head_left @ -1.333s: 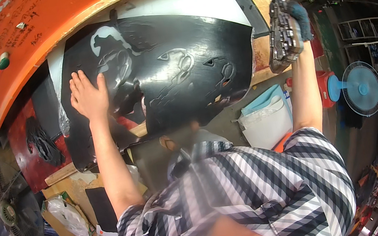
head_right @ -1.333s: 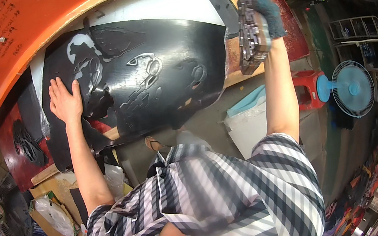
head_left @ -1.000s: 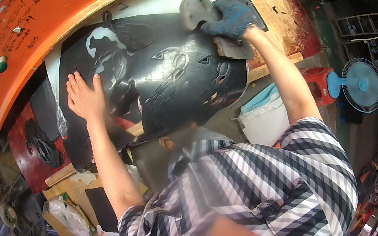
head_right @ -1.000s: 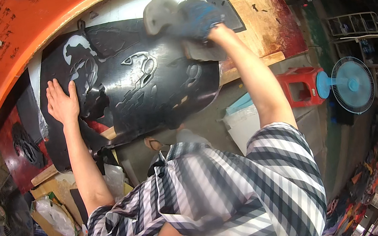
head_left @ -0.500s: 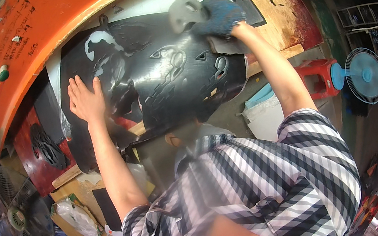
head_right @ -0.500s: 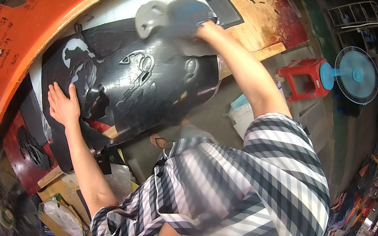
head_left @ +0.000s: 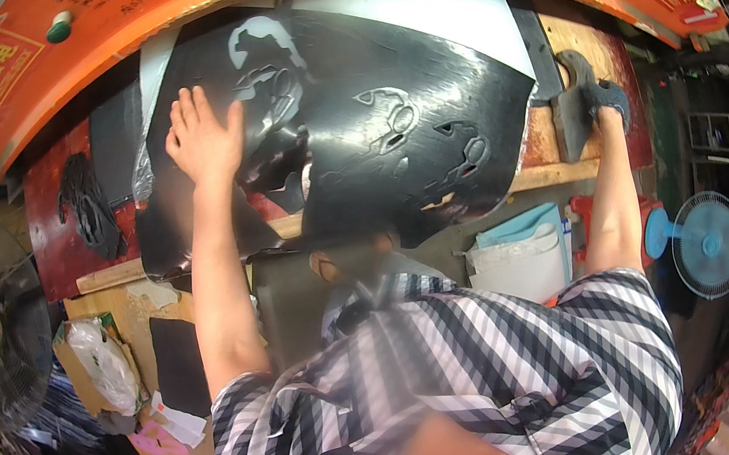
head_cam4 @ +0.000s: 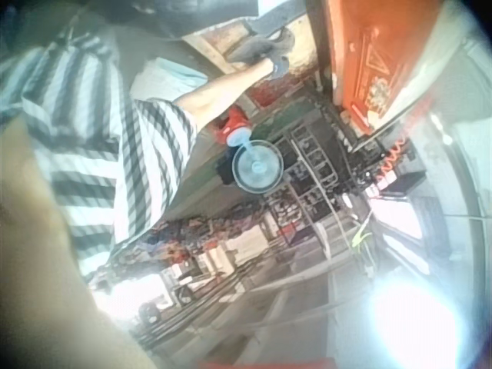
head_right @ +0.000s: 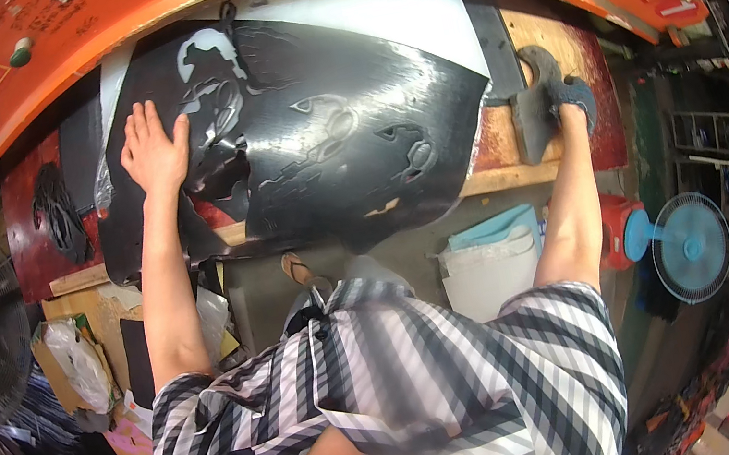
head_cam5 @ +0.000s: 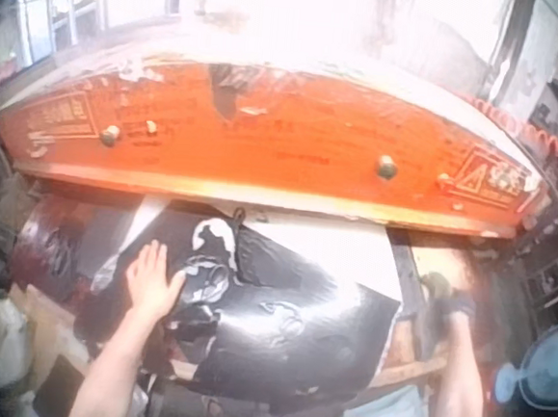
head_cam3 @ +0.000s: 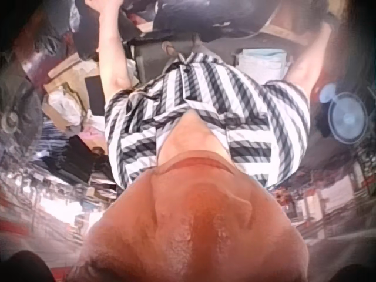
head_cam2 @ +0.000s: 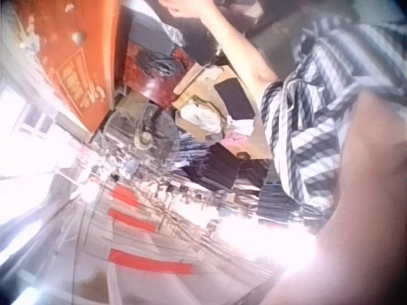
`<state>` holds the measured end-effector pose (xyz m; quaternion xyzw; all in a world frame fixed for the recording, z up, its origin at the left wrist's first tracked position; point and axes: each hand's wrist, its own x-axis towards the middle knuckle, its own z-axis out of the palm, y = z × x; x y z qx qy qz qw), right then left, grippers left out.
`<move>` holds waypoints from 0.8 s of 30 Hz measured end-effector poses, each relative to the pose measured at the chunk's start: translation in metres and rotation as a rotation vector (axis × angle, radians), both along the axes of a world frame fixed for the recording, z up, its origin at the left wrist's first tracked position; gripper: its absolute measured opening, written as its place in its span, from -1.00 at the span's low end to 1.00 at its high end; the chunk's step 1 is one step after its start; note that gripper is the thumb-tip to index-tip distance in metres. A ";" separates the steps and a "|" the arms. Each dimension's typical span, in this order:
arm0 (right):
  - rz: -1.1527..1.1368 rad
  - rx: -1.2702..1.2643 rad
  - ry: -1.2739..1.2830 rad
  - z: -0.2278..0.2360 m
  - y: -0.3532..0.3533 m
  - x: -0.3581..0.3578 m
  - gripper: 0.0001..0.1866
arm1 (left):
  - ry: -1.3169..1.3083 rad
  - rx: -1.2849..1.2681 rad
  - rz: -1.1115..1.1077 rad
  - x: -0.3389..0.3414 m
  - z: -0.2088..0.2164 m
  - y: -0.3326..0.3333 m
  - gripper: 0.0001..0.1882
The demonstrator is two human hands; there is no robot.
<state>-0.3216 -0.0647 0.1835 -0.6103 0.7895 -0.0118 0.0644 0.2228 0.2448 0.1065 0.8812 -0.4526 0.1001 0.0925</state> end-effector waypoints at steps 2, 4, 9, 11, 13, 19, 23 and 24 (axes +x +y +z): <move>0.162 -0.179 0.011 0.008 0.006 0.031 -0.16 | 0.031 -0.001 0.037 -0.003 0.005 -0.003 -0.27; 0.336 -0.320 -0.040 0.013 0.028 0.094 -0.29 | 0.062 0.071 0.109 -0.010 0.013 -0.010 -0.31; 1.051 -0.077 -0.433 0.021 0.121 0.265 -0.44 | 0.308 -0.347 -0.183 -0.051 0.036 -0.048 -0.57; 1.057 -0.078 -0.198 0.020 0.149 0.308 -0.43 | 0.340 -0.197 -0.075 -0.065 0.042 -0.059 -0.49; 0.943 -0.067 -0.226 0.025 0.156 0.320 -0.42 | 0.266 -0.121 -0.076 -0.071 0.043 -0.066 -0.50; 0.930 -0.072 -0.330 0.014 0.151 0.313 -0.47 | 0.941 -0.450 -0.142 -0.064 0.039 -0.069 -0.75; 1.060 -0.257 -0.283 0.000 0.150 0.309 -0.52 | 1.711 -0.853 0.139 -0.054 0.045 -0.047 -0.80; 1.038 -0.208 -0.247 -0.003 0.151 0.309 -0.57 | 1.707 -0.806 0.118 -0.052 0.046 -0.044 -0.78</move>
